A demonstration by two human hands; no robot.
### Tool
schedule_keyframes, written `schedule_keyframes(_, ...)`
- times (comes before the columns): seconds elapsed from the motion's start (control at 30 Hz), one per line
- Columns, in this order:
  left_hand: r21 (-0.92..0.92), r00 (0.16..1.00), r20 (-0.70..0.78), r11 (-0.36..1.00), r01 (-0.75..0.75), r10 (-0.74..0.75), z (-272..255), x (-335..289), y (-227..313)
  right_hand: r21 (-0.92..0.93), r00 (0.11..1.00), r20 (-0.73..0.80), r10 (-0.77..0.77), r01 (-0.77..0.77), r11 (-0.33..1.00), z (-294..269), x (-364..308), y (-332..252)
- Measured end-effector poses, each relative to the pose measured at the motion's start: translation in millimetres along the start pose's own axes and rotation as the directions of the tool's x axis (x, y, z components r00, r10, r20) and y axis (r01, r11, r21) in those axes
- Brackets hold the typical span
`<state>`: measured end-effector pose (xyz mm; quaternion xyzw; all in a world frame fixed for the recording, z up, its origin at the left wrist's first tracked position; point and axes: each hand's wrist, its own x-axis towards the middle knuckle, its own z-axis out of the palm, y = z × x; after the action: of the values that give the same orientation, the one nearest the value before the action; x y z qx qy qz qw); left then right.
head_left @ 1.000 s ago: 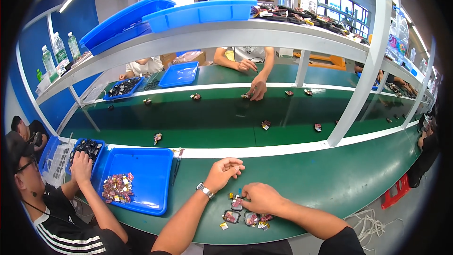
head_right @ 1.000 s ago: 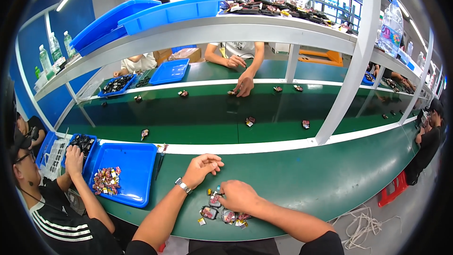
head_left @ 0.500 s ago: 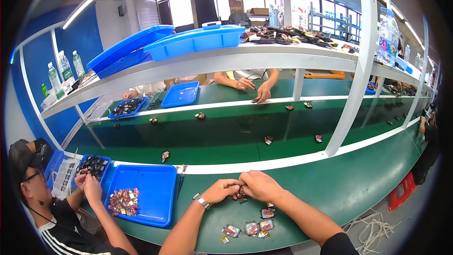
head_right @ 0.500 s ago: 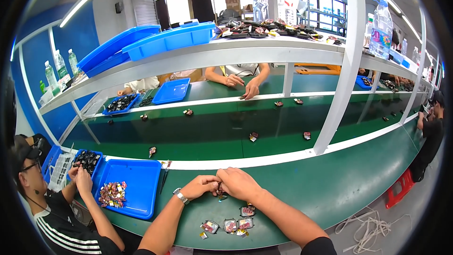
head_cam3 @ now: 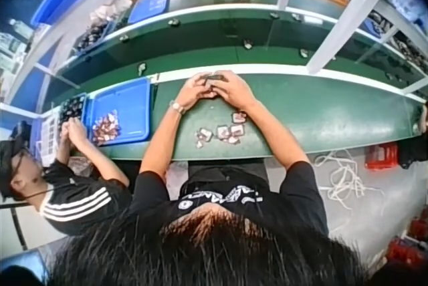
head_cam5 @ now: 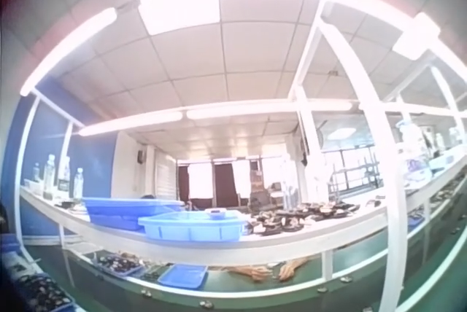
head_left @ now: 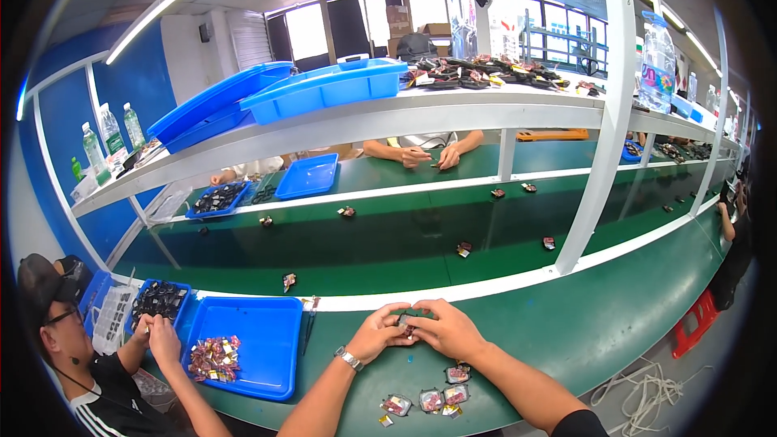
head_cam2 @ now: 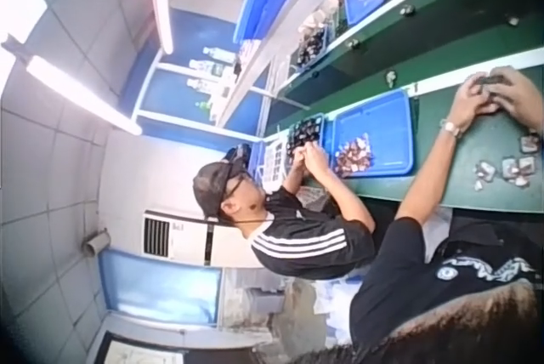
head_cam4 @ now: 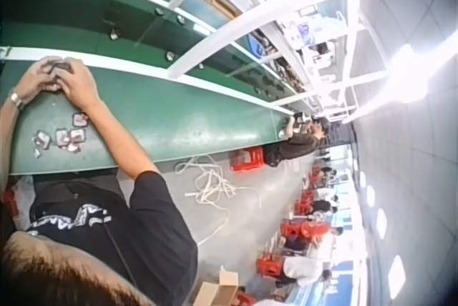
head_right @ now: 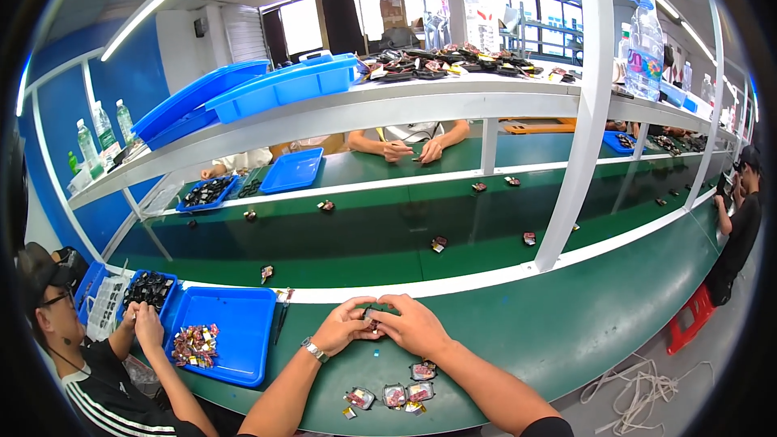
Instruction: The person is assembling small electronic components on a workbench in an electronics manufacturing environment.
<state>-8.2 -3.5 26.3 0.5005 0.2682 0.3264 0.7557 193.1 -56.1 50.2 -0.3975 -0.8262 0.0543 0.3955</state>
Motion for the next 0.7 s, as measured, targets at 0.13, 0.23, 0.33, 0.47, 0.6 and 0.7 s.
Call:
schedule_keyframes(0.13,0.002,0.997,0.007,0.997,0.073,-0.073,0.0,-0.8,5.1,-0.020,0.999,0.041,0.010,-0.009,1.000,3.0,-1.2,7.8)
schedule_keyframes(0.23,0.052,0.995,0.010,0.994,0.099,-0.099,-4.8,-0.6,-1.7,0.021,0.995,0.092,0.045,-0.047,0.999,0.2,-3.2,4.6)
schedule_keyframes(0.33,0.083,0.996,0.019,0.993,0.086,-0.088,-6.2,1.8,-8.7,-0.031,0.992,0.121,-0.041,0.045,0.999,-0.4,-1.9,7.8)
schedule_keyframes(0.47,0.084,0.998,0.019,0.995,0.059,-0.060,-5.2,2.6,-12.2,-0.008,0.988,0.145,-0.059,0.061,0.998,4.5,-1.2,9.8)
schedule_keyframes(0.6,-0.005,0.998,0.060,1.000,0.020,-0.020,-6.8,3.6,-11.9,0.046,0.993,0.116,0.024,-0.030,0.998,7.5,-1.5,6.2)
schedule_keyframes(0.7,-0.020,0.995,0.080,0.998,0.056,-0.055,-9.5,2.3,-9.4,0.118,0.994,0.067,0.084,-0.091,0.989,10.7,-1.2,4.1)
